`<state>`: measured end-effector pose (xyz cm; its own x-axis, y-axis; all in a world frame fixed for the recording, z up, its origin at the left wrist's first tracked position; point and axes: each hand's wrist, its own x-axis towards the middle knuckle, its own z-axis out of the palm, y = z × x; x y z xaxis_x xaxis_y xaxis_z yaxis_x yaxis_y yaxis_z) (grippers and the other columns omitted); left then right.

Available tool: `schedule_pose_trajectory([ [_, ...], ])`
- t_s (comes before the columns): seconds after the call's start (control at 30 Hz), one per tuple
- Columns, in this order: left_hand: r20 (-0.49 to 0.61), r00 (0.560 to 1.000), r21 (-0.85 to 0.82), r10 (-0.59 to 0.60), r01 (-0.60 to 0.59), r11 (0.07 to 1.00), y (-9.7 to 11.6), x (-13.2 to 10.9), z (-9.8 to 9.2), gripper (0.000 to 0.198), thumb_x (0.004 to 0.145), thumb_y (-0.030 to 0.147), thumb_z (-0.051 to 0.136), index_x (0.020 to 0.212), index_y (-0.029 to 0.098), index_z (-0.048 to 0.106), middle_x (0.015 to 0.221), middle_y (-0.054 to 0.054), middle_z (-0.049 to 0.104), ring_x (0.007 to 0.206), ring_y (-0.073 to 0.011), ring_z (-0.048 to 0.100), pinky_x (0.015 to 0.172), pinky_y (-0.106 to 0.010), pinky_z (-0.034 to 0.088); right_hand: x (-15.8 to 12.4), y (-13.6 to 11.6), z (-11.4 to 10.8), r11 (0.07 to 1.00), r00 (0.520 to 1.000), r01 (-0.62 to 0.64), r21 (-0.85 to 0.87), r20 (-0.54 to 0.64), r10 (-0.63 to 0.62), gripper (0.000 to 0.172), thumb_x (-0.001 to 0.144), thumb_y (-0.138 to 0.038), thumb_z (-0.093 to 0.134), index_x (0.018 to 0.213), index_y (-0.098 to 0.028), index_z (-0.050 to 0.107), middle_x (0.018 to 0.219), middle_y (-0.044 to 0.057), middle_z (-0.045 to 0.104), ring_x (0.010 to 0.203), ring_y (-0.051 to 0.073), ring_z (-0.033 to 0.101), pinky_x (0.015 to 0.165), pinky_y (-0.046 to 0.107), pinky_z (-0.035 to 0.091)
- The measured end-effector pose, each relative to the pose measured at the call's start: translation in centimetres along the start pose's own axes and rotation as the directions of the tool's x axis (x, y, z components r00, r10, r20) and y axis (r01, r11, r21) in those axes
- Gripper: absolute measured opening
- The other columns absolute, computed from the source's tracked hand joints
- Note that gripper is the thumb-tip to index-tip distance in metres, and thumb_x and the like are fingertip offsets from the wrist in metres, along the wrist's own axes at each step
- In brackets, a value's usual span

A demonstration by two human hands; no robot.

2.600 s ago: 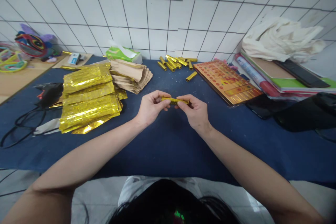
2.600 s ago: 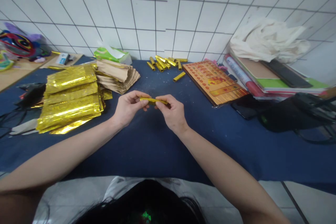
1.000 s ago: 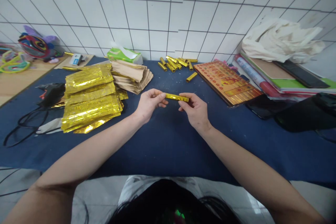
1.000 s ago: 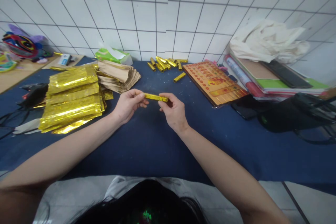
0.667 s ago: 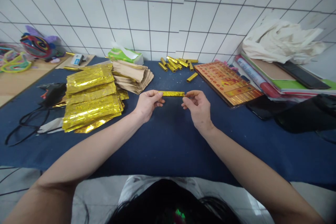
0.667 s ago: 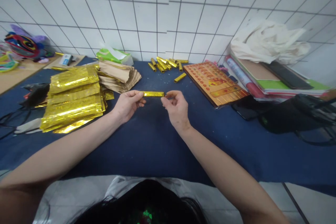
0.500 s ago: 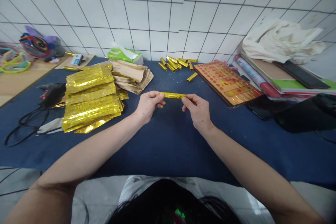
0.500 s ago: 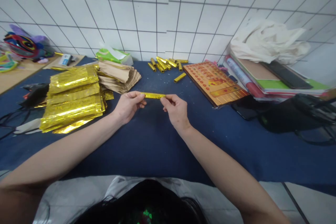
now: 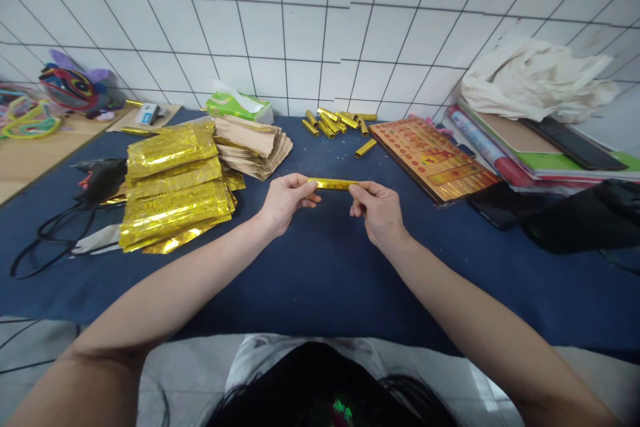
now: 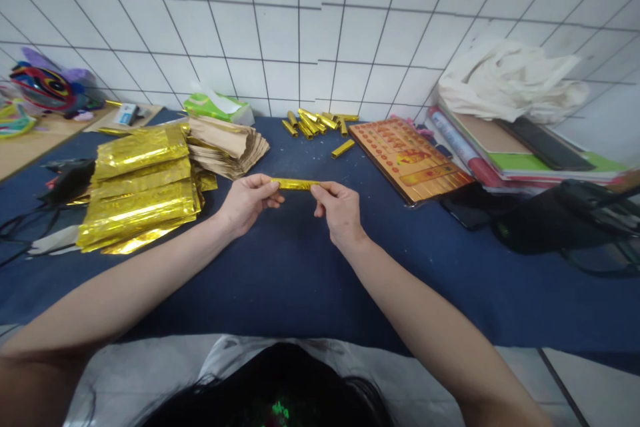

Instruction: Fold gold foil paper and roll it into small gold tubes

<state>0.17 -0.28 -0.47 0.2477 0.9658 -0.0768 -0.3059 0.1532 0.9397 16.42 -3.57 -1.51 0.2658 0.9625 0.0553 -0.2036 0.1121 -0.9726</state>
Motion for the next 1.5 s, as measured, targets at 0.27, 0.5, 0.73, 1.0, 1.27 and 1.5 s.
schedule_pose_trajectory([
  [0.27, 0.165, 0.965, 0.179, 0.203, -0.231, 0.956, -0.2, -0.5, 0.2, 0.047, 0.058, 0.018, 0.074, 0.102, 0.015, 0.057, 0.09, -0.003, 0.064, 0.066, -0.0111, 0.064, 0.056, -0.021, 0.051, -0.3, -0.6, 0.1, 0.963, 0.97, -0.226, 0.146, 0.127, 0.208, 0.018, 0.06, -0.028, 0.071, 0.062, -0.016, 0.058, 0.039, -0.009, 0.043, 0.031, 0.004, 0.034, 0.037, 0.021, 0.035],
  [0.5, 0.151, 0.972, 0.227, 0.18, -0.211, 0.951, -0.1, -0.9, 0.4, 0.026, 0.063, 0.02, 0.071, 0.086, 0.01, 0.064, 0.067, -0.002, 0.066, 0.057, -0.0112, 0.063, 0.052, -0.021, 0.051, -0.4, -0.2, 0.1, 0.976, 0.974, -0.199, 0.083, 0.124, 0.189, 0.024, 0.064, -0.034, 0.068, 0.07, -0.017, 0.053, 0.046, -0.009, 0.047, 0.034, 0.004, 0.039, 0.037, 0.021, 0.036],
  [0.73, 0.104, 0.981, 0.175, 0.164, -0.181, 0.968, -0.3, -0.4, 0.1, 0.028, 0.061, 0.025, 0.073, 0.082, 0.01, 0.062, 0.072, -0.004, 0.068, 0.06, -0.0142, 0.066, 0.055, -0.023, 0.053, -0.6, -0.1, 0.3, 0.996, 0.989, -0.081, -0.036, 0.124, 0.084, 0.037, 0.064, -0.035, 0.068, 0.094, -0.019, 0.053, 0.071, -0.005, 0.057, 0.044, 0.006, 0.053, 0.041, 0.021, 0.044],
  [1.0, 0.115, 0.989, 0.1, 0.09, -0.102, 0.99, -0.3, -0.7, 0.4, 0.03, 0.061, 0.026, 0.073, 0.083, 0.01, 0.06, 0.067, -0.003, 0.068, 0.058, -0.0142, 0.066, 0.056, -0.024, 0.053, -0.6, 0.4, 0.2, 0.996, 0.986, -0.027, -0.081, 0.164, 0.04, 0.026, 0.067, -0.032, 0.067, 0.087, -0.016, 0.061, 0.063, -0.004, 0.06, 0.044, 0.009, 0.057, 0.044, 0.023, 0.046],
  [1.27, 0.121, 0.99, 0.105, 0.071, -0.084, 0.991, -0.4, -0.7, 0.5, 0.024, 0.062, 0.028, 0.072, 0.075, 0.011, 0.06, 0.057, -0.002, 0.066, 0.052, -0.0137, 0.064, 0.052, -0.023, 0.051, -0.5, 0.7, 0.2, 0.995, 0.991, -0.018, -0.1, 0.131, 0.031, 0.021, 0.067, -0.034, 0.067, 0.075, -0.015, 0.065, 0.056, -0.002, 0.061, 0.04, 0.009, 0.053, 0.04, 0.023, 0.043],
  [1.5, 0.121, 0.992, 0.083, 0.032, -0.042, 0.996, -0.6, -0.6, 0.4, 0.029, 0.064, 0.035, 0.07, 0.076, 0.011, 0.059, 0.063, -0.004, 0.067, 0.052, -0.0141, 0.064, 0.05, -0.023, 0.051, -0.6, 0.7, 0.1, 0.99, 0.989, -0.018, -0.14, 0.141, 0.038, 0.022, 0.068, -0.035, 0.066, 0.074, -0.015, 0.063, 0.055, -0.001, 0.061, 0.04, 0.009, 0.053, 0.041, 0.023, 0.043],
])
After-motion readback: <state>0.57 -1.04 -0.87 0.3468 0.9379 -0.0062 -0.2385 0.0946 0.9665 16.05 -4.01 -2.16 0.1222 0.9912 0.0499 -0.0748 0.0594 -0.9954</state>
